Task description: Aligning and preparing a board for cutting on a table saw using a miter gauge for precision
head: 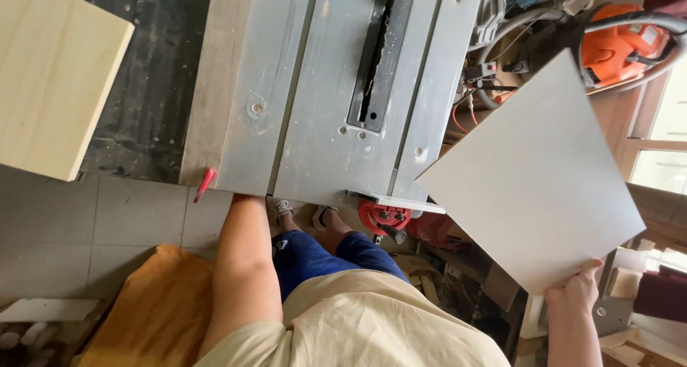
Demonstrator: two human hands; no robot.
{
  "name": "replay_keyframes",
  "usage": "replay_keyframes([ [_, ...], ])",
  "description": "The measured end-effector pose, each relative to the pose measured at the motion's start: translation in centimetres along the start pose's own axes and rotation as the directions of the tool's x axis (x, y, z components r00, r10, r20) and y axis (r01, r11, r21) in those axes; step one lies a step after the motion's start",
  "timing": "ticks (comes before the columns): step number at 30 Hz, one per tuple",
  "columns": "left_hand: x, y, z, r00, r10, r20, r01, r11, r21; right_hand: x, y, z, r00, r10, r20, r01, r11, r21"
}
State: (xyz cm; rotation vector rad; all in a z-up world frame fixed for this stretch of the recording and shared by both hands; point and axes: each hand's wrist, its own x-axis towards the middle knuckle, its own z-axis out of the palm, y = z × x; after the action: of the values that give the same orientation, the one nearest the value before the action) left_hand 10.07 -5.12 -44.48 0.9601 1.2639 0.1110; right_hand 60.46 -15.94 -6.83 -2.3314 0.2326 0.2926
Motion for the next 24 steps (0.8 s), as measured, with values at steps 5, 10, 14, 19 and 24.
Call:
replay_keyframes([
  [5,0.9,1.3,-1.8,0.999,0.01,0.043,-0.013,0.998,0.065,0.6,0.8,-0.3,1.0,0.008,-0.009,-0.008,0.996,-0.089],
  [10,1.4,-1.9,-0.4,0.997,0.006,0.081,-0.015,0.994,0.113,-1.3,0.1,0.7,1.0,0.005,0.018,-0.003,0.992,-0.13],
  [14,1.8,-3.2,0.1,0.996,0.026,0.08,-0.037,0.99,0.136,1.0,0.5,1.7,0.999,-0.032,0.039,0.037,0.988,-0.152],
  [19,-1.1,-6.3,3.3,0.996,-0.012,0.086,-0.001,0.988,0.152,0.4,-1.0,3.2,0.999,-0.015,0.044,0.024,0.976,-0.217],
  [24,-1.7,-7.1,3.5,0.998,-0.034,0.061,0.017,0.963,0.269,3.7,-1.3,6.8,0.98,-0.062,0.19,0.099,0.976,-0.193],
])
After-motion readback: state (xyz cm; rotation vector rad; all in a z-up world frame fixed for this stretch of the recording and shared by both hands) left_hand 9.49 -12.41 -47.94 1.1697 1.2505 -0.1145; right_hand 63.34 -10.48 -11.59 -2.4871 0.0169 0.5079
